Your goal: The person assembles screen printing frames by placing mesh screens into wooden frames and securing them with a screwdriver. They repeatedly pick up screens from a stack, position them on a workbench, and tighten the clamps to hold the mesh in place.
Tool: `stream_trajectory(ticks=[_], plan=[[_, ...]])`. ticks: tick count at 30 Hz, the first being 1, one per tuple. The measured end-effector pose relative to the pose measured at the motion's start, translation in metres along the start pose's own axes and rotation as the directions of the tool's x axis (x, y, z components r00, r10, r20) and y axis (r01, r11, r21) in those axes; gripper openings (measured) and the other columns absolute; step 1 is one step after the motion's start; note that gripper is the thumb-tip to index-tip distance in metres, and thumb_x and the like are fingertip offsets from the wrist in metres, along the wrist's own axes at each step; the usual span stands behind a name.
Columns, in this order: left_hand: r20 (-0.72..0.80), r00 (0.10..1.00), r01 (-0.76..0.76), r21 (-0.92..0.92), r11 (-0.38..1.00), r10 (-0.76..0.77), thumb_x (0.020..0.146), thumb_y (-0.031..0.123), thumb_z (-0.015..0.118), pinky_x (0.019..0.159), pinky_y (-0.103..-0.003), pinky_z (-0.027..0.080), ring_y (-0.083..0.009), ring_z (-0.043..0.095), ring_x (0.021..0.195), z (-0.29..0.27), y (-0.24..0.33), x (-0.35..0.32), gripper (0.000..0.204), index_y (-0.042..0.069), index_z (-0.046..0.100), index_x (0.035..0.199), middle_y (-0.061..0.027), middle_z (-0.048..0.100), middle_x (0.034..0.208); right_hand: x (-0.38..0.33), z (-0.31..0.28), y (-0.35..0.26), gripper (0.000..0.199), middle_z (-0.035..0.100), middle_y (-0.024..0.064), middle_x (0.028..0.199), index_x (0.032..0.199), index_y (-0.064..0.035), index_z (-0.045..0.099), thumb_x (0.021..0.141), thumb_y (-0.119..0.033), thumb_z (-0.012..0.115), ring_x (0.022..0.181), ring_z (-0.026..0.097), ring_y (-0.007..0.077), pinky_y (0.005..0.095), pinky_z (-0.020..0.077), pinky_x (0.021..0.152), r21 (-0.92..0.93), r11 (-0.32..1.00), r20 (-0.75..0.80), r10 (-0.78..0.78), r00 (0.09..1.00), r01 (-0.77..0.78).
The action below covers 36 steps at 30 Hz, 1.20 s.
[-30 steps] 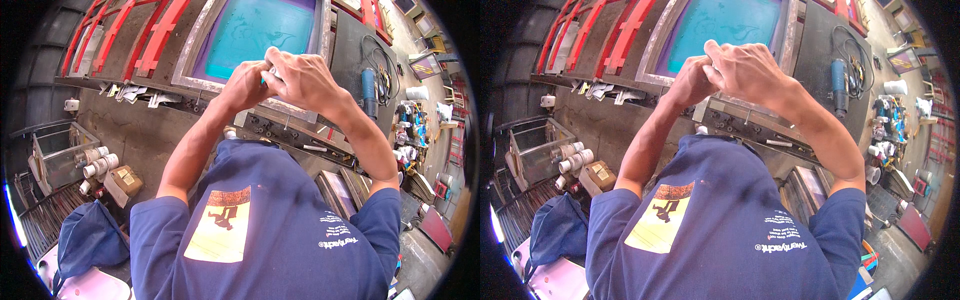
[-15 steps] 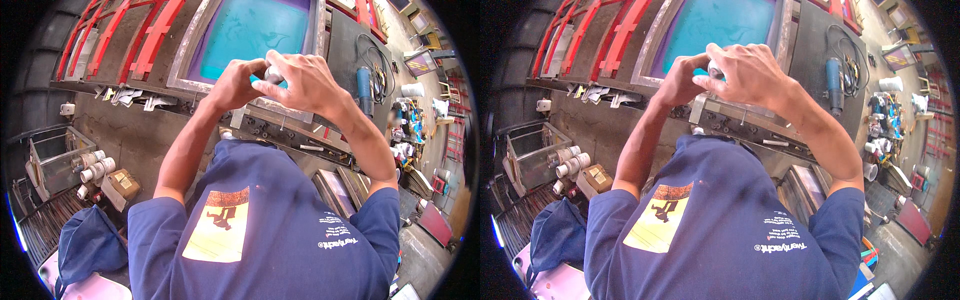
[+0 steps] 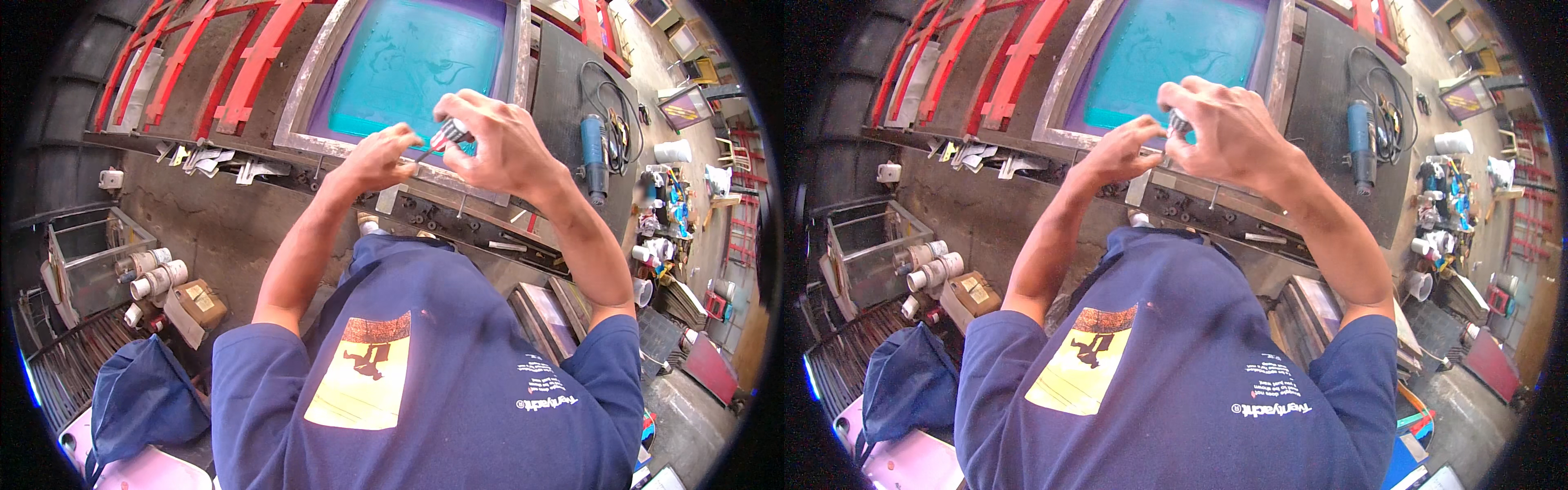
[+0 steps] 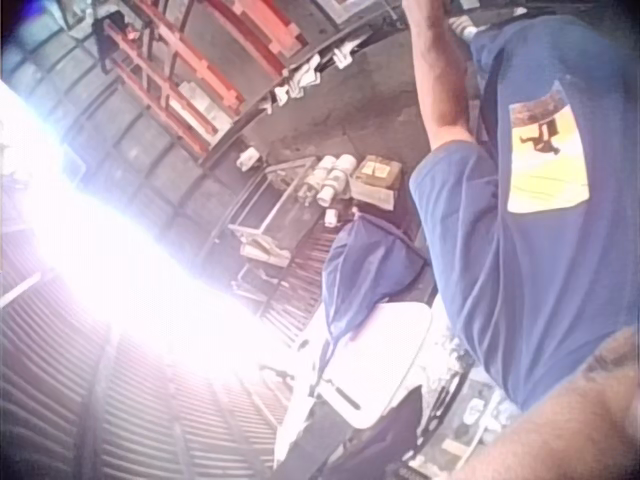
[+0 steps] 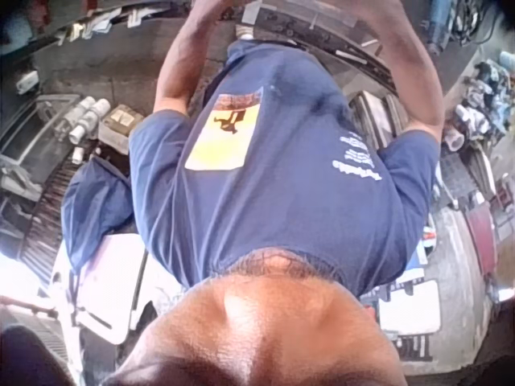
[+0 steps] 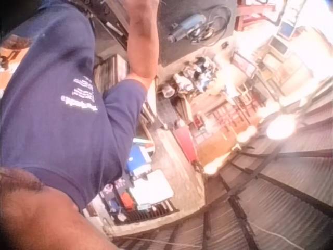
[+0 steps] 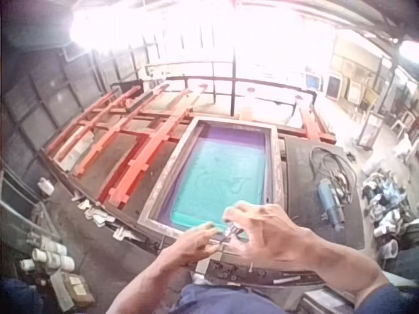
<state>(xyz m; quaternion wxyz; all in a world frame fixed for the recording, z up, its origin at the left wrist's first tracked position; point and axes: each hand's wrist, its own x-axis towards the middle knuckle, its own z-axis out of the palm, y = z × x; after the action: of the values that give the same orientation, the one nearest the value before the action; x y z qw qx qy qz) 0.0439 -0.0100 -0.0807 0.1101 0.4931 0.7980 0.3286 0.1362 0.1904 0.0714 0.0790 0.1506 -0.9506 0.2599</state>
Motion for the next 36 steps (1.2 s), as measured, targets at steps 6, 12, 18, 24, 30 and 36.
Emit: stream_trajectory(ticks=[6, 12, 18, 24, 30, 36], plan=[[0.0, 0.99, 0.136, 0.222, 0.965, -0.14, 0.081, 0.024, 0.073, 0.086, -0.041, 0.049, -0.0275, 0.061, 0.1, 0.034, -0.005, -0.025, 0.021, 0.012, 0.074, 0.099, -0.0066, 0.063, 0.103, -0.028, 0.005, 0.025, 0.026, 0.067, 0.015, 0.083, 0.096, -0.0025, 0.061, 0.084, -0.023, 0.074, 0.073, 0.066, 0.0304, 0.04, 0.0503, 0.068, 0.21, 0.968, -0.044, 0.146, 0.988, -0.134], [-0.117, 0.983, 0.169, 0.252, 0.953, -0.144, 0.081, 0.022, 0.071, 0.087, -0.043, 0.045, -0.0284, 0.06, 0.097, 0.044, -0.003, -0.025, 0.014, 0.009, 0.068, 0.087, -0.0076, 0.063, 0.097, -0.068, 0.015, 0.027, 0.025, 0.067, 0.0106, 0.083, 0.096, -0.0009, 0.064, 0.082, -0.017, 0.079, 0.073, 0.065, 0.0197, 0.032, 0.05, 0.067, 0.318, 0.933, -0.173, 0.232, 0.957, -0.169], [-0.06, 0.974, 0.225, 0.251, 0.941, -0.217, 0.079, 0.013, 0.067, 0.083, -0.044, 0.045, -0.0305, 0.061, 0.094, 0.045, 0.003, -0.011, 0.007, 0.009, 0.063, 0.083, -0.0102, 0.064, 0.09, -0.102, 0.025, 0.044, 0.021, 0.07, 0.0036, 0.082, 0.095, -0.0033, 0.066, 0.08, -0.01, 0.079, 0.072, 0.062, 0.005, 0.0228, 0.0493, 0.063, 0.505, 0.789, -0.136, 0.473, 0.87, -0.35], [0.037, 0.986, 0.155, 0.194, 0.969, -0.165, 0.08, 0.015, 0.068, 0.084, -0.044, 0.047, -0.0302, 0.06, 0.096, 0.065, 0.047, -0.049, 0.013, 0.009, 0.065, 0.091, -0.0099, 0.065, 0.09, -0.148, 0.02, 0.037, 0.019, 0.071, 0.0025, 0.083, 0.093, -0.002, 0.067, 0.079, -0.007, 0.079, 0.075, 0.063, 0.0042, 0.0212, 0.0506, 0.068, 0.604, 0.677, -0.087, 0.581, 0.809, -0.421], [-0.032, 0.999, 0.022, 0.208, 0.978, -0.015, 0.085, 0.018, 0.067, 0.081, -0.042, 0.048, -0.0287, 0.062, 0.094, 0.076, 0.061, -0.052, 0.012, 0.01, 0.069, 0.094, -0.0086, 0.066, 0.09, -0.151, 0.048, 0.031, 0.02, 0.073, 0.0075, 0.081, 0.092, -0.0018, 0.065, 0.08, -0.01, 0.079, 0.072, 0.067, 0.0087, 0.0254, 0.0525, 0.067, 0.591, 0.728, -0.125, 0.509, 0.851, -0.348], [0.123, 0.985, 0.112, 0.081, 0.99, -0.121, 0.092, 0.023, 0.061, 0.074, -0.048, 0.05, -0.0366, 0.066, 0.082, 0.061, 0.056, -0.052, 0.017, 0.007, 0.066, 0.095, -0.0154, 0.068, 0.083, -0.125, 0.028, 0.017, 0.022, 0.071, 0.0091, 0.076, 0.09, -0.0023, 0.065, 0.078, -0.013, 0.08, 0.069, 0.067, 0.0106, 0.0267, 0.051, 0.063, 0.482, 0.812, -0.136, 0.441, 0.887, -0.329]])
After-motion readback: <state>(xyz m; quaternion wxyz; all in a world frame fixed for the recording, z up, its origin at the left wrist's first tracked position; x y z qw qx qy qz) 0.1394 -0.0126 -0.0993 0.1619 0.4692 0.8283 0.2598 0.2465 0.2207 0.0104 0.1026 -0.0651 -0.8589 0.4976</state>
